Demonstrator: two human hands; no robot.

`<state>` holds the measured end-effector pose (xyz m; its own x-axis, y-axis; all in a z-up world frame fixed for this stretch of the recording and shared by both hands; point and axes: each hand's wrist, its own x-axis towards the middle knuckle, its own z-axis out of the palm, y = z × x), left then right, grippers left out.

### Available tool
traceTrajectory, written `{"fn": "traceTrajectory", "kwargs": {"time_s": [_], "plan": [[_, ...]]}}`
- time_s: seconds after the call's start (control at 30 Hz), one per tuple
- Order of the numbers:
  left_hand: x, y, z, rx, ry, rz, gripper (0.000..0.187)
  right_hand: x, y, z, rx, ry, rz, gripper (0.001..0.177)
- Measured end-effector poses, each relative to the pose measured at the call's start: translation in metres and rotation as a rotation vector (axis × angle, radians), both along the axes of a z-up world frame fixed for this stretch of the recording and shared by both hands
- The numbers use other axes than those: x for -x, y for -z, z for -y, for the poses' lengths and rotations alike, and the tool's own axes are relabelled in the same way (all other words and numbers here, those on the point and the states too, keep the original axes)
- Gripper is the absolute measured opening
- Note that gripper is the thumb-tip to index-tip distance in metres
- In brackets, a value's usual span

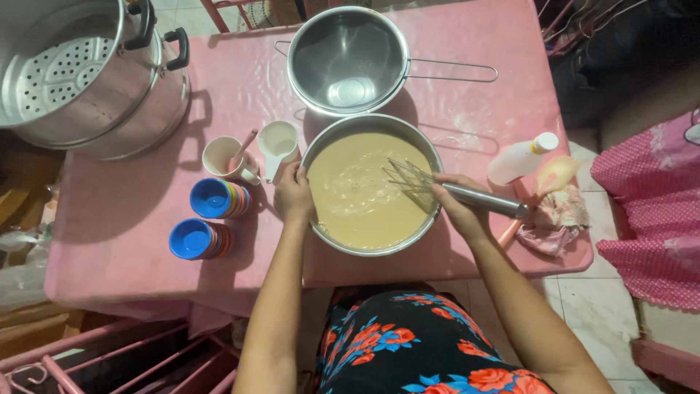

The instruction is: The person whisks a beige batter in a metal bowl using a wire whisk. The person holds the bowl steady with the left hand while whisking with the right hand. The batter is mixed continuously throughout the clip.

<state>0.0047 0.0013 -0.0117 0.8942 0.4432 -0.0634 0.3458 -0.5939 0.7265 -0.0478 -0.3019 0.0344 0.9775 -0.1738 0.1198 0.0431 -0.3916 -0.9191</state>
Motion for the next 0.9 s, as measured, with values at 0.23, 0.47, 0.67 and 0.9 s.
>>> {"fn": "traceTrajectory", "kwargs": {"time_s": [0.23, 0.47, 0.67, 0.9], "plan": [[-0.005, 0.015, -0.006, -0.115, -0.002, -0.075, 0.028, 0.006, 0.006, -0.014, -0.064, 0.002, 0.032, 0.022], [-0.004, 0.009, -0.001, -0.145, 0.0, -0.047, 0.027, 0.006, 0.0, -0.011, -0.131, -0.037, 0.041, 0.025], [-0.001, 0.002, 0.001, -0.12, -0.022, -0.046, 0.028, 0.004, 0.0, -0.009, -0.137, -0.05, 0.02, 0.025], [0.002, -0.001, 0.005, -0.115, -0.038, -0.027, 0.027, 0.002, 0.005, -0.005, -0.146, -0.042, 0.03, 0.026]]}}
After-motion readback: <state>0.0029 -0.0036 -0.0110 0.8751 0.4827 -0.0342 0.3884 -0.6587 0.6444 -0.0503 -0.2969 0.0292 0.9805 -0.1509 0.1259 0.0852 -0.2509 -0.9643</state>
